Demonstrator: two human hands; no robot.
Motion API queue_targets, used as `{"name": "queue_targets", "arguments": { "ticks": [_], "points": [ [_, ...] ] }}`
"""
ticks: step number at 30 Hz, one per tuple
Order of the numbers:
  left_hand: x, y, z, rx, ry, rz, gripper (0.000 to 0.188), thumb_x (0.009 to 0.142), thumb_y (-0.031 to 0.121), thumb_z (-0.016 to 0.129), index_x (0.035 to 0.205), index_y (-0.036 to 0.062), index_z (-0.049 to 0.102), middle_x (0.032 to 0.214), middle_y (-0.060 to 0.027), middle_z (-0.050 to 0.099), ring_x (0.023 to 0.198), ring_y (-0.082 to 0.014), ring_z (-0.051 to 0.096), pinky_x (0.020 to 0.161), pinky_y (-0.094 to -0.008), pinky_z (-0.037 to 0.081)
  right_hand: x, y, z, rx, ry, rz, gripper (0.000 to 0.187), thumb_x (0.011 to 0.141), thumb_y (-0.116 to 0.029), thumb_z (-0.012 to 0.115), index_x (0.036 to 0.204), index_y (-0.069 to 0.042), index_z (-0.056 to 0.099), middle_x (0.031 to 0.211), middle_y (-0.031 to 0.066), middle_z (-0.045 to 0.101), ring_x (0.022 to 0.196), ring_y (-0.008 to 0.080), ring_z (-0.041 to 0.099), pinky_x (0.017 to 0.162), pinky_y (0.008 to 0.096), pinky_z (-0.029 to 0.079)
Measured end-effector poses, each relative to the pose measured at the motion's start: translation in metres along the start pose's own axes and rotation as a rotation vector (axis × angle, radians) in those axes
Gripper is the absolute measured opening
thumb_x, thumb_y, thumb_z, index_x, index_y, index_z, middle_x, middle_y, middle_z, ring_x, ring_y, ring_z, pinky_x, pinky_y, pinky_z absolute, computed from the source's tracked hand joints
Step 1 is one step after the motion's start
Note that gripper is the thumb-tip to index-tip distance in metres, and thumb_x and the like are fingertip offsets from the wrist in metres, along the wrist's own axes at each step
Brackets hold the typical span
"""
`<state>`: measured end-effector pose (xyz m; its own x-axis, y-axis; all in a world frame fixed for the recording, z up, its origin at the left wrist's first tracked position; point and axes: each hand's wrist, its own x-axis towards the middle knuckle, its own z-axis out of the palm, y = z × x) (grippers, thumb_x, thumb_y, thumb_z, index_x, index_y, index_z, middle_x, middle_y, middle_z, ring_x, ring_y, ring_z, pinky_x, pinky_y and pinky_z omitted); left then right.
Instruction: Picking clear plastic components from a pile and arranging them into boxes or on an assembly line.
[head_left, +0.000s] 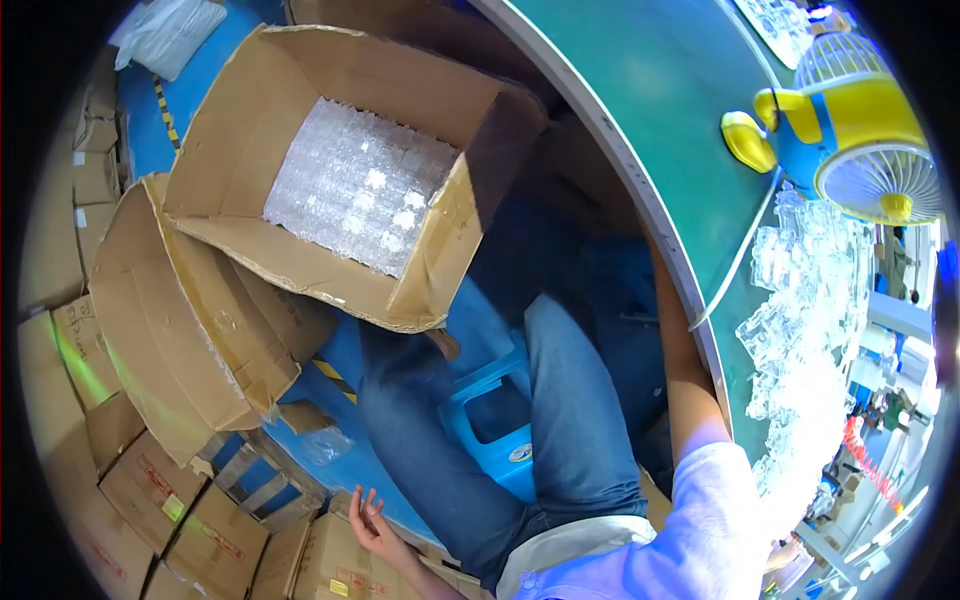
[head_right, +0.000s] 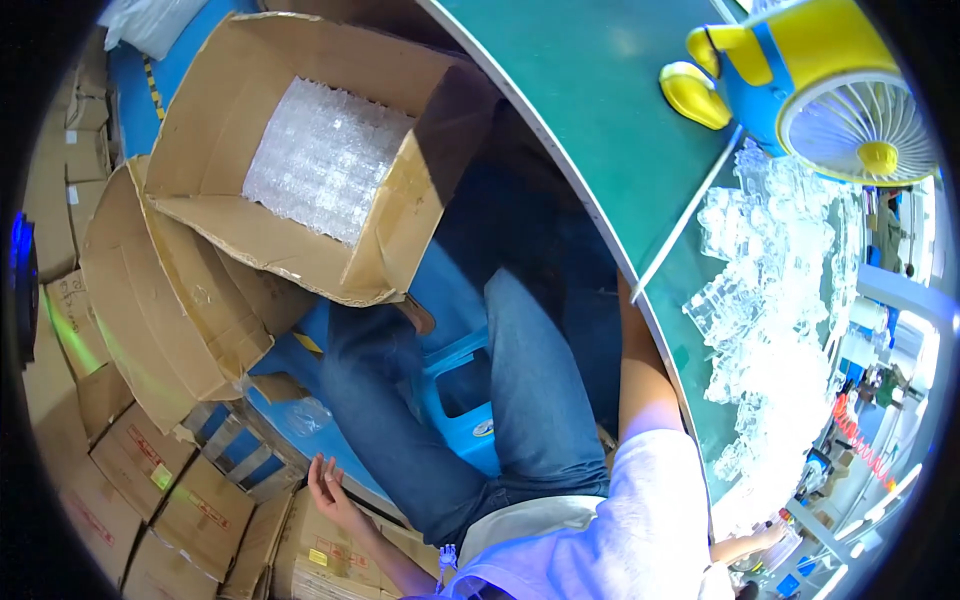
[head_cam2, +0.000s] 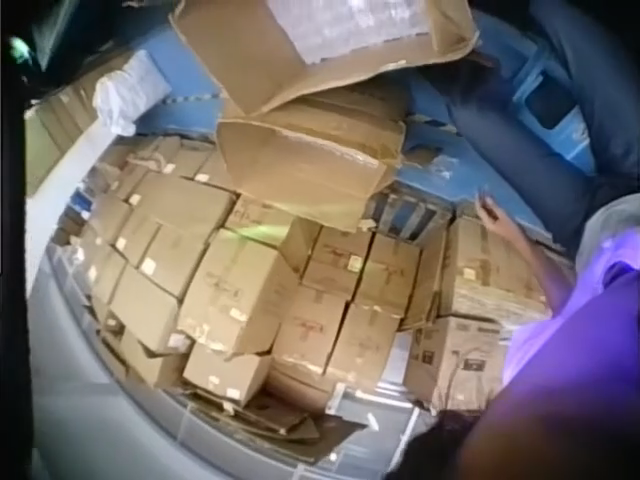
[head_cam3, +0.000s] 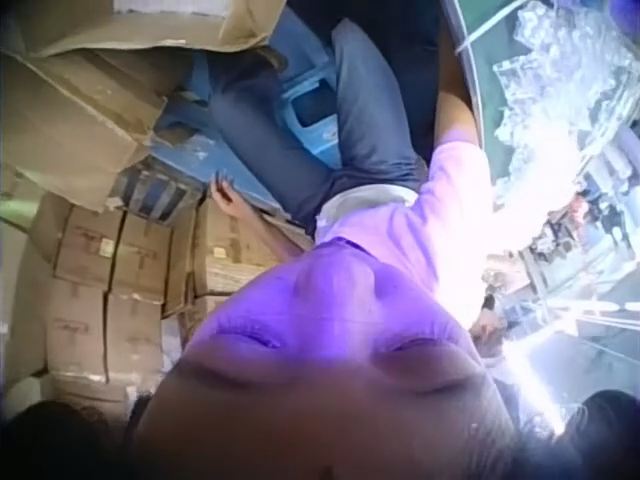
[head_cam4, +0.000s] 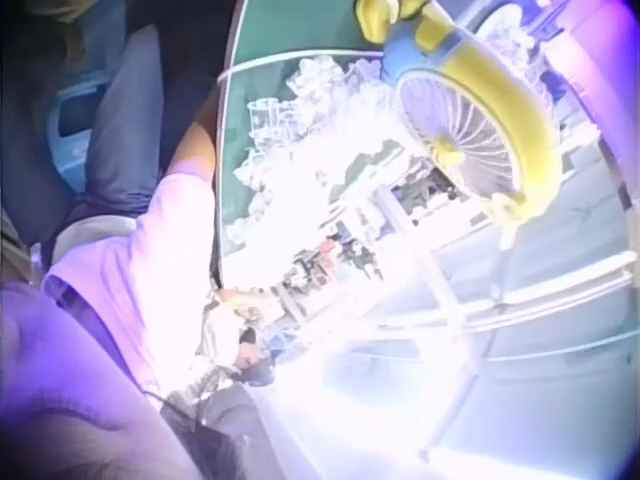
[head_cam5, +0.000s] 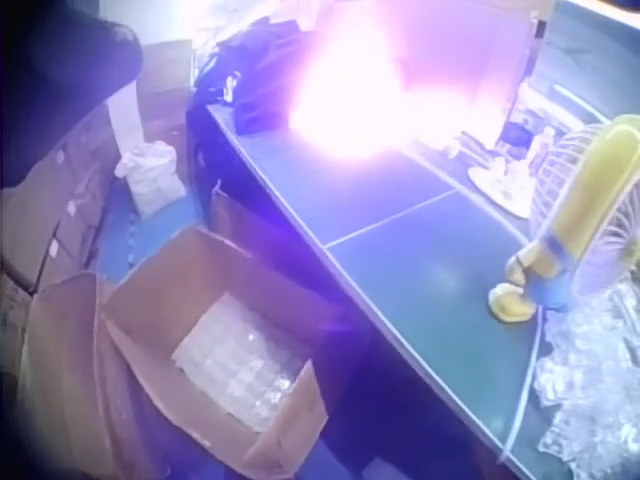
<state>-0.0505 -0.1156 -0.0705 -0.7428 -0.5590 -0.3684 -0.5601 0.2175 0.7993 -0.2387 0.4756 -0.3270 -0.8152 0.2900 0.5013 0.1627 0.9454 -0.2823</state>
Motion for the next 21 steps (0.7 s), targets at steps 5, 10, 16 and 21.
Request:
{"name": "queue_targets", "arguments": {
  "ticks": [5,10,16,21],
  "points": [
    [0.002,0.009,0.026,-0.099,-0.131,0.024,0.029,0.088,0.011,0.042,0.114,-0.0010,0.047,0.117,-0.0127,0.049,0.098,-0.0201,0.053,0.080,-0.0292,0.042,-0.027,0.002,0.001,0.022,-0.020,0.071,0.026,0.080,-0.023,0.054,0.098,-0.004,0.057,0.094,0.0173,0.058,0.089,0.0329,0.054,0.080,0.0399,0.042],
    [0.002,0.007,0.007,-0.084,-0.125,0.086,0.029,0.089,0.013,0.043,0.114,-0.0006,0.047,0.117,-0.0112,0.050,0.097,-0.0194,0.053,0.079,-0.0276,0.042,-0.040,-0.162,-0.029,0.292,-0.511,0.173,0.021,0.078,-0.025,0.057,0.085,-0.006,0.057,0.074,0.0164,0.052,0.073,0.0330,0.051,0.068,0.0416,0.042],
    [0.005,0.009,0.035,-0.194,-0.387,0.124,0.029,0.088,0.013,0.044,0.116,0.0033,0.047,0.116,-0.0107,0.050,0.098,-0.0196,0.053,0.078,-0.0289,0.043,-0.035,-0.146,-0.055,0.083,-0.610,0.013,0.023,0.078,-0.026,0.055,0.096,-0.012,0.059,0.088,0.0159,0.057,0.084,0.0318,0.055,0.075,0.0424,0.043],
    [0.001,0.028,0.083,-0.354,-0.593,0.013,0.032,0.088,0.013,0.044,0.119,0.0045,0.043,0.117,-0.0103,0.048,0.100,-0.0214,0.052,0.076,-0.0301,0.046,-0.070,-0.161,-0.083,0.191,-0.377,0.091,0.019,0.074,-0.018,0.055,0.089,-0.007,0.057,0.079,0.0168,0.058,0.077,0.0339,0.057,0.067,0.0441,0.045]
  ]
}}
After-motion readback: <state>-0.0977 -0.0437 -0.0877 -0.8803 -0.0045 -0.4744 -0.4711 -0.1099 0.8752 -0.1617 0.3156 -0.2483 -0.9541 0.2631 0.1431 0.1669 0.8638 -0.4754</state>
